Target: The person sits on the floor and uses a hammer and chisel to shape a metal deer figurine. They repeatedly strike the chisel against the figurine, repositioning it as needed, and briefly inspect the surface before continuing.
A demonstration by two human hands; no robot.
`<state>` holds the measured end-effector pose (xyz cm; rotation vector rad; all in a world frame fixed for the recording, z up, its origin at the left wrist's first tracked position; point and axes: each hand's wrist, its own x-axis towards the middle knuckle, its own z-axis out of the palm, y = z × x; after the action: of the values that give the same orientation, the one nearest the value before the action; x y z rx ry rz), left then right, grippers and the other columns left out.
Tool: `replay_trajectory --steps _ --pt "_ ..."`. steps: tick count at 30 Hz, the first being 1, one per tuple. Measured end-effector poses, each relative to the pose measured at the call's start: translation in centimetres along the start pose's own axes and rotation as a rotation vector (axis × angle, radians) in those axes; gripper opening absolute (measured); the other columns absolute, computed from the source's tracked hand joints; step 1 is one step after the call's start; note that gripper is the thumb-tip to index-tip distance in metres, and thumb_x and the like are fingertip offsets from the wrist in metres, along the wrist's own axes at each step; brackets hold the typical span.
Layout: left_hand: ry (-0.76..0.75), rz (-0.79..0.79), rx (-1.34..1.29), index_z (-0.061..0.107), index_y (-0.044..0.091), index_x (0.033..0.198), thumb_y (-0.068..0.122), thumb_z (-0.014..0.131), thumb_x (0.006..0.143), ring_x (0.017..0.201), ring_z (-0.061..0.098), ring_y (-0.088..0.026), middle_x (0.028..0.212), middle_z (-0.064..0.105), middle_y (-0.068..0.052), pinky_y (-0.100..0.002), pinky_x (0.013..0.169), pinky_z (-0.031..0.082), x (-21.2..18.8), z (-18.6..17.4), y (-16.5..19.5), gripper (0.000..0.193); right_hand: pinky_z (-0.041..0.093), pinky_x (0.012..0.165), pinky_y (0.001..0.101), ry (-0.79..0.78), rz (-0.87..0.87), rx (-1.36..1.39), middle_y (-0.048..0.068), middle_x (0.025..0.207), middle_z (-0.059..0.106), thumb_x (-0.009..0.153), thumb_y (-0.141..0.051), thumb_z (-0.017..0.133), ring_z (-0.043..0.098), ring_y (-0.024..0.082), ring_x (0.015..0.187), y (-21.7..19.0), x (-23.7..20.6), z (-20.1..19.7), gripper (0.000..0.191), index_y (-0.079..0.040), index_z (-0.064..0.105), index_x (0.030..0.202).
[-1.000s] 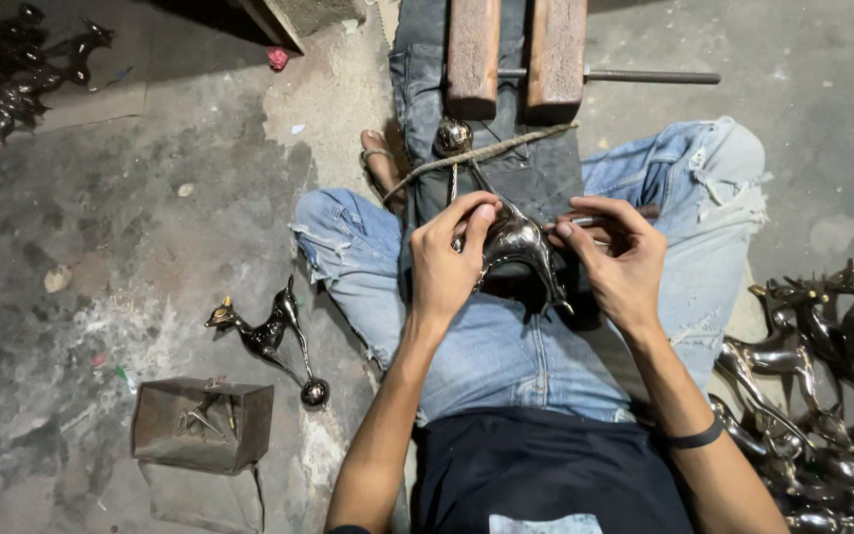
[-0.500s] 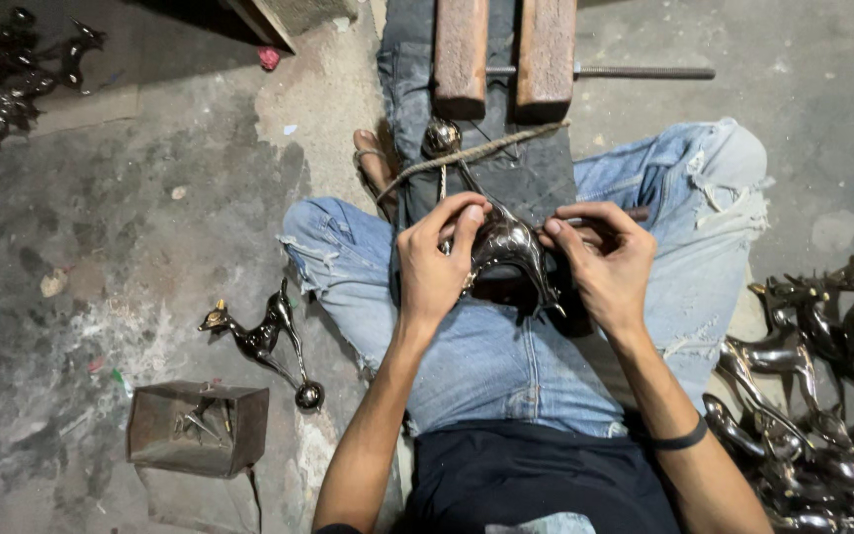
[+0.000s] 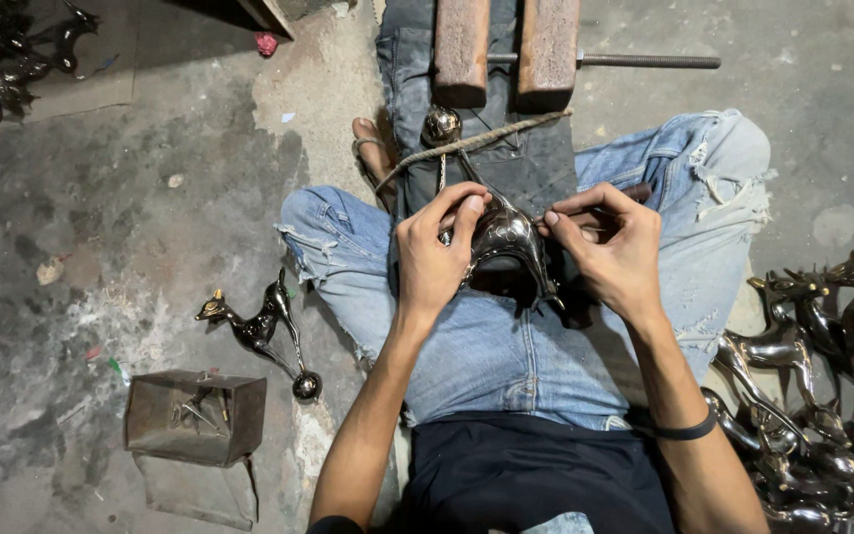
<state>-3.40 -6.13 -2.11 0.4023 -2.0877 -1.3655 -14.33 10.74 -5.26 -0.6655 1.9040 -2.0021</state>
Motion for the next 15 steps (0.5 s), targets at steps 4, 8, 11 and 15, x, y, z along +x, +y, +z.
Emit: replay_trajectory --steps 4,8,11,15 --pt "0.003 -0.008 -0.008 0.071 -0.001 0.112 0.012 0.063 0.104 0.095 0.078 -0.014 0.101 0.079 -0.01 -0.026 0.082 0.063 0.04 -0.01 0.06 0.017 0.061 0.076 0.0217 0.041 -0.003 -0.005 0.009 0.092 0.075 0.095 0.002 0.073 0.076 0.012 0.087 -0.03 -0.22 0.47 0.01 0.005 0.068 0.103" --pt "0.009 -0.004 -0.009 0.071 -0.001 0.112 0.012 0.063 0.104 0.095 0.078 -0.015 0.101 0.079 -0.01 -0.026 0.082 0.063 0.07 -0.03 0.12 0.017 0.06 0.075 0.0225 0.059 -0.012 0.0 0.01 0.093 0.075 0.095 0.003 0.072 0.076 0.013 0.087 0.1 -0.43 0.51 0.01 0.006 0.068 0.104" --pt "0.004 0.005 0.0 0.071 -0.001 0.112 0.012 0.063 0.104 0.095 0.078 -0.015 0.101 0.079 -0.01 -0.026 0.083 0.063 0.03 -0.04 0.18 0.017 0.061 0.079 0.0228 0.007 -0.039 -0.017 0.01 0.094 0.076 0.097 0.003 0.072 0.075 0.013 0.089 0.09 -0.43 0.08 0.007 0.007 0.068 0.102" --pt "0.002 -0.003 -0.008 0.071 -0.001 0.112 0.011 0.063 0.104 0.096 0.078 -0.015 0.102 0.079 -0.01 -0.027 0.083 0.063 -0.01 -0.04 0.28 0.017 0.061 0.081 0.0223 -0.044 -0.043 -0.029 0.01 0.095 0.076 0.097 0.004 0.071 0.075 0.013 0.091 -0.01 -0.4 -0.23 0.007 0.006 0.068 0.103"
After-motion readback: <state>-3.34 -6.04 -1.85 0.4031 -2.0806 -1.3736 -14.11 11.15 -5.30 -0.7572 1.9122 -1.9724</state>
